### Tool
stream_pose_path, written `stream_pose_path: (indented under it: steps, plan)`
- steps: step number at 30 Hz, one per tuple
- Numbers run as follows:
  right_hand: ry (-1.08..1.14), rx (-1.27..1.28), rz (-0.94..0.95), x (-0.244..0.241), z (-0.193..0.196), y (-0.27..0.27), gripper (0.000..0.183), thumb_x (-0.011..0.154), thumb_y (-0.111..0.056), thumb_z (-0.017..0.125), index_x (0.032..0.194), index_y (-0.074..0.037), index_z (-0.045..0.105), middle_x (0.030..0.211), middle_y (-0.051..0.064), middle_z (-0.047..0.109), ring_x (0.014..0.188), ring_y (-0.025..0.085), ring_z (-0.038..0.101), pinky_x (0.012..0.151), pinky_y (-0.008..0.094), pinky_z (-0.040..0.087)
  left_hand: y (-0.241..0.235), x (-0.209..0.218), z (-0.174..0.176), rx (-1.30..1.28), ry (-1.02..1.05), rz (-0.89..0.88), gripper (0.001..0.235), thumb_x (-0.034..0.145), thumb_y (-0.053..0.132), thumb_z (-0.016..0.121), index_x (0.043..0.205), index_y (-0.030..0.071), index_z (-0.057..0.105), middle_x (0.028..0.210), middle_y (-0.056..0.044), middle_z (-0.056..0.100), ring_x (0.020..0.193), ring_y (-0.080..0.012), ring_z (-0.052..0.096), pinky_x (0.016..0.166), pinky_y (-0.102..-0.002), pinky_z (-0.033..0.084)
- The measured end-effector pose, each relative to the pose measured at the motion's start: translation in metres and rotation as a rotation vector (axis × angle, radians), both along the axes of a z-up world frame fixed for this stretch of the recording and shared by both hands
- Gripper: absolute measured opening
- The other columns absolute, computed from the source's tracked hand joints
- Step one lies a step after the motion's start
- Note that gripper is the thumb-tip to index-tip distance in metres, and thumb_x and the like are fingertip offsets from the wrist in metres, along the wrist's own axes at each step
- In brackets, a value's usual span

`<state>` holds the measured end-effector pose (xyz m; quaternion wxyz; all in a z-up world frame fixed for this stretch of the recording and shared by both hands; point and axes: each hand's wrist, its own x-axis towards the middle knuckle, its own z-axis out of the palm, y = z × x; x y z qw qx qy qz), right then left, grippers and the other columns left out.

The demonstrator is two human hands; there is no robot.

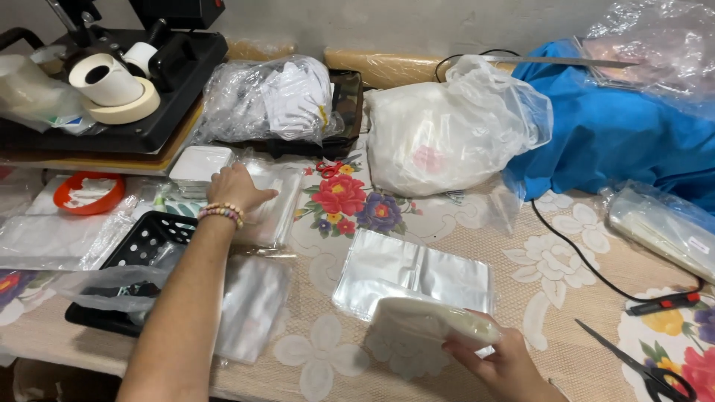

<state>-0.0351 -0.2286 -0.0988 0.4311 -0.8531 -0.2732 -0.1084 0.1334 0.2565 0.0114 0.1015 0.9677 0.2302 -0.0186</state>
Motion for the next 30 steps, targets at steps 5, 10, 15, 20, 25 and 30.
stream_pose_path:
  steps: [5,10,15,20,25,30]
  plan:
    - [0.052,-0.006,-0.011,-0.001,-0.014,-0.002,0.041,0.074,-0.025,0.085,0.113,-0.013,0.075,0.116,0.003,0.078,0.094,0.014,0.08,0.076,0.025,0.067,-0.003,0.009,0.001,-0.099,0.151,0.163,0.101,0.075,0.06,0.083,0.148,0.007,0.039,0.147,-0.019,0.045,0.135,-0.0359,0.046,0.109,-0.049,0.046]
    - [0.332,0.055,-0.046,-0.009,0.008,0.009,0.052,0.073,-0.019,0.084,0.123,-0.013,0.07,0.111,0.006,0.079,0.099,0.019,0.079,0.071,0.027,0.079,-0.001,0.02,-0.004,-0.171,0.144,0.269,0.105,0.072,0.054,0.087,0.15,0.008,0.034,0.145,-0.014,0.032,0.135,-0.0329,0.035,0.105,-0.051,0.047]
    - [0.106,-0.08,-0.013,0.0,-0.018,-0.006,0.055,0.073,-0.03,0.086,0.122,-0.012,0.07,0.111,0.006,0.081,0.094,0.019,0.081,0.082,0.029,0.066,-0.008,0.01,0.015,-0.286,0.152,0.325,0.101,0.072,0.04,0.092,0.149,0.007,0.037,0.147,-0.017,0.051,0.138,-0.0362,0.046,0.11,-0.049,0.046]
    - [0.174,-0.061,0.018,-0.003,-0.015,-0.003,0.053,0.075,-0.026,0.084,0.123,-0.01,0.069,0.113,0.007,0.08,0.099,0.021,0.081,0.086,0.03,0.069,0.001,0.031,-0.012,-0.193,0.193,0.278,0.097,0.073,0.043,0.09,0.148,0.003,0.043,0.152,-0.023,0.037,0.141,-0.0396,0.035,0.11,-0.053,0.042]
    - [-0.152,0.066,-0.001,-0.003,-0.026,0.003,0.049,0.082,-0.017,0.076,0.128,-0.008,0.064,0.101,0.005,0.079,0.084,0.01,0.076,0.074,0.026,0.061,-0.001,0.024,-0.016,-0.317,0.08,0.201,0.066,0.077,0.026,0.086,0.132,0.003,0.056,0.129,-0.014,0.065,0.116,-0.0343,0.064,0.091,-0.047,0.056]
    - [0.445,0.375,-0.186,0.009,0.024,0.026,0.032,0.078,-0.012,0.076,0.107,0.002,0.073,0.084,0.016,0.081,0.07,0.024,0.081,0.059,0.032,0.072,0.005,0.016,-0.012,-0.603,0.134,0.212,0.072,0.075,0.038,0.087,0.129,0.002,0.057,0.125,-0.013,0.064,0.109,-0.0251,0.062,0.091,-0.039,0.054]
